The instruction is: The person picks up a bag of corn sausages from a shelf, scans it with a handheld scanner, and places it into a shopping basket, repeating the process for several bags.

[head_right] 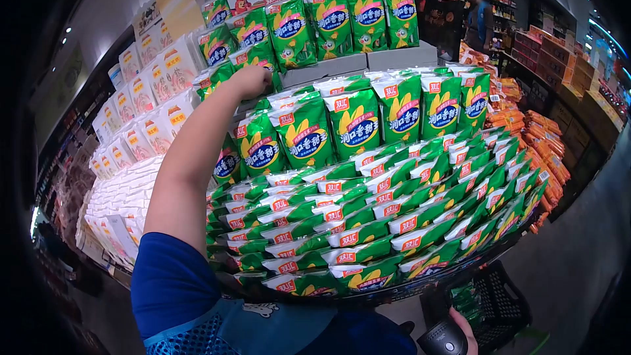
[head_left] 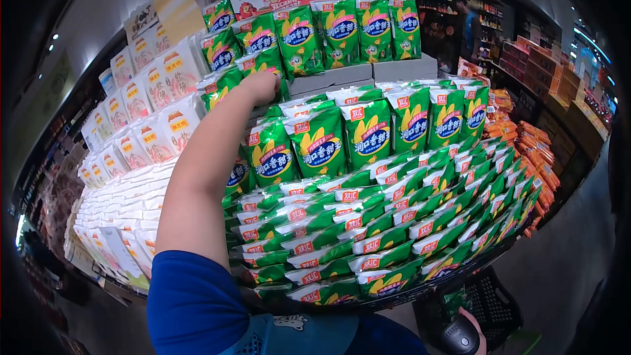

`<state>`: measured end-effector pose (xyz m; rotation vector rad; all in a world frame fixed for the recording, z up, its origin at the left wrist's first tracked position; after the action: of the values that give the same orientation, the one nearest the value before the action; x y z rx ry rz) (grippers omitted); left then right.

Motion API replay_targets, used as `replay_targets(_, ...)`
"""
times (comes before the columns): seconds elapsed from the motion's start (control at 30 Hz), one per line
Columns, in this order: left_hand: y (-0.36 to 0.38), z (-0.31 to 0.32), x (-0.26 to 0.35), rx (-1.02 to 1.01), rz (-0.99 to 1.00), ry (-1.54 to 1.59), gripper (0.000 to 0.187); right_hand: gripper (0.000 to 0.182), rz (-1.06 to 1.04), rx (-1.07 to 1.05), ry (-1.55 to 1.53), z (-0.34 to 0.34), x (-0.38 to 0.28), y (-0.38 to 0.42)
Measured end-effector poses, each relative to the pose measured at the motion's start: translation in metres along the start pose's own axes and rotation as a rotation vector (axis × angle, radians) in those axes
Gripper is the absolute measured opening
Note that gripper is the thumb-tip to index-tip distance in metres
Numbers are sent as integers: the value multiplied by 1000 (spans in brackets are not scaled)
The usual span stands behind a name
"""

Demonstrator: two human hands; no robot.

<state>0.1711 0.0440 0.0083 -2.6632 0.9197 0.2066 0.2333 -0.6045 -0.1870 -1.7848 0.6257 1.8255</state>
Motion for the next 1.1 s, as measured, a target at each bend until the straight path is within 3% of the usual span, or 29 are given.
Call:
replay_targets(0.73,39,-37,4,197,-2,293,22,67,-16,-30,23,0,-1,-3)
replay_targets(1.1,57,-36,8,188,-29,297,24,66,-36,-50,45,-7,3,1)
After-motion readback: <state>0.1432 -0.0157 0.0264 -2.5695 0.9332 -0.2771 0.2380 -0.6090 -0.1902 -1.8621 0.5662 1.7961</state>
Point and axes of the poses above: each hand's wrist, its own y-axis away from the middle knuckle, its own z-axis out of the palm, x = y × z, the point moved 9 cm from there along -y, towards the middle knuckle, and after that the axes turned 12 degrees about -z, right-handed, at the moved point
